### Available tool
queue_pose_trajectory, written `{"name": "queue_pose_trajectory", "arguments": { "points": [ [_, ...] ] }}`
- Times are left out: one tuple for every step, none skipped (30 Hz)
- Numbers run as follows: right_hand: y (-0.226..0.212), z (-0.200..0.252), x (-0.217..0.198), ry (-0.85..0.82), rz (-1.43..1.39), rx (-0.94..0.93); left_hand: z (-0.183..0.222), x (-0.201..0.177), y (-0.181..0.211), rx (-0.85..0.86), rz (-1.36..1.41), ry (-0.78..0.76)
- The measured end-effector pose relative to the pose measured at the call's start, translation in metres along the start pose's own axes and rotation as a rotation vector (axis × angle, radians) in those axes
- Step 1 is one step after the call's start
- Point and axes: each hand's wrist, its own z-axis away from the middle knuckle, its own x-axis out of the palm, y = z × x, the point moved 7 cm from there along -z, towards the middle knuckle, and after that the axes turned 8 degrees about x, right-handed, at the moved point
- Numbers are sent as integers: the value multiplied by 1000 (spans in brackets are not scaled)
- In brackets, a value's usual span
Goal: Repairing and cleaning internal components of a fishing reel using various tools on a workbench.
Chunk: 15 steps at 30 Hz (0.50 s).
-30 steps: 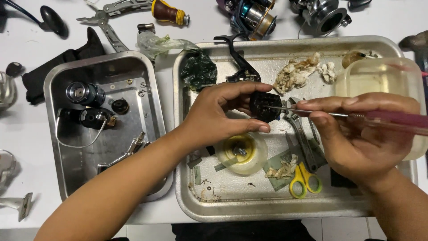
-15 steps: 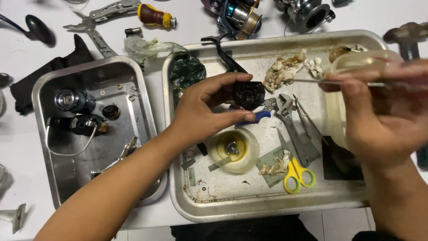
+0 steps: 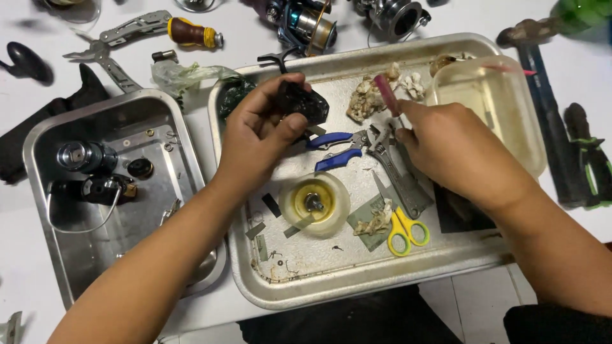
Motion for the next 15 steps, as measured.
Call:
{"name": "queue_pose_trajectory", "arguments": {
  "points": [
    [-2, 1, 1, 7, 6, 4, -1, 1, 1, 8, 5, -3],
    [-6, 1, 5, -36, -3, -12, -2, 2, 1, 0, 52, -3],
    [-9, 2, 9, -81, -11, -28, -2, 3, 1, -8, 101, -2],
    [-9, 1, 6, -75, -4, -24, -3, 2, 0, 0, 107, -4],
    [-9, 0, 5, -106, 2, -5, -2, 1, -2, -20, 108, 1],
    [-9, -1, 5, -136, 8, 13, -1, 0, -5, -40, 109, 5],
    [-1, -4, -1, -135, 13, 11, -2, -1, -6, -36, 110, 9],
    [1, -5, -20, 64, -1, -92, -3, -1, -9, -67, 148, 19],
    [3, -3, -38, 261, -20, -196, -1, -3, -13, -103, 184, 30],
    [12, -12, -36, 259, -20, -201, 0, -1, -10, -102, 182, 34],
    [20, -19, -39, 379, 180, -217, 0, -1, -9, -118, 195, 55],
    [27, -25, -42, 496, 382, -232, -1, -1, -8, -134, 207, 76],
    [27, -32, -38, 500, 382, -234, -1, -1, -9, -131, 205, 77],
    [32, -43, -27, 396, 461, -169, -1, -1, -10, -122, 216, 77],
    [37, -54, -15, 289, 537, -105, -1, -2, -11, -117, 226, 79]
  ]
}}
